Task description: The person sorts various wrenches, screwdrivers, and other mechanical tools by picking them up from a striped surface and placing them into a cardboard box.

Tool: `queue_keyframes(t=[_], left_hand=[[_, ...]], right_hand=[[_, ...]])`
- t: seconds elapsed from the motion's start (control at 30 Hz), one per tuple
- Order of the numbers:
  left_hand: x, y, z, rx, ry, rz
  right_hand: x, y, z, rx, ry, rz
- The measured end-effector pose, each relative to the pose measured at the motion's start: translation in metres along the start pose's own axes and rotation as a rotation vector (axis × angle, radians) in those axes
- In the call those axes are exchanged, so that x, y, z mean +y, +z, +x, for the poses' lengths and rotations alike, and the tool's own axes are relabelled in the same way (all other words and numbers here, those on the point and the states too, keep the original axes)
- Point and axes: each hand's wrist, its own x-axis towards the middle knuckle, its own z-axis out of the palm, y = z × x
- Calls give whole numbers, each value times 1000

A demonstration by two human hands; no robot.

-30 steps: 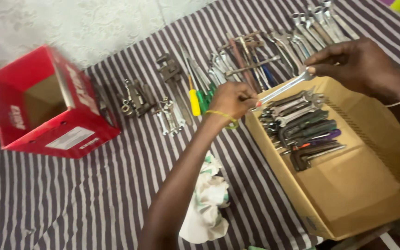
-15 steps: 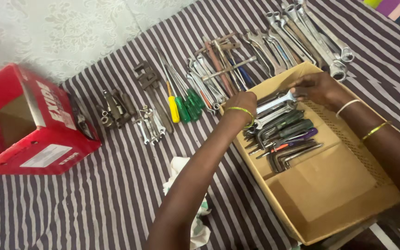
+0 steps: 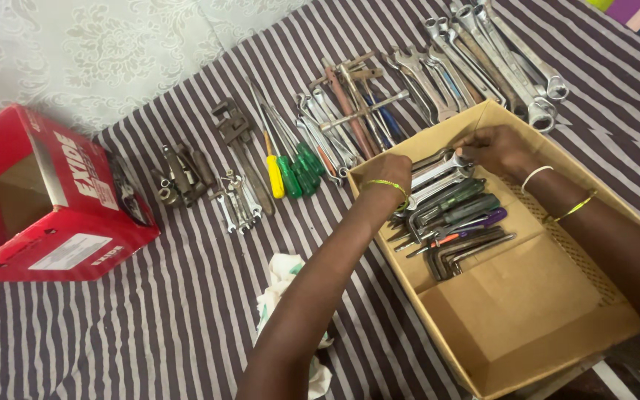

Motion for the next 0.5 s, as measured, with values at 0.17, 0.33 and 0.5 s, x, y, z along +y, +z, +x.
queue_keyframes(t=[0.17,0.33,0.5], left_hand=[[-4,11,6,91,119,101],[-2,2,-7,51,55,71],[-2,1,-8,73,66,66]], right_hand=[[-2,3,-1,32,105,24],[-3,7,-8,6,78,195],[-17,10,-18,-5,84,201]])
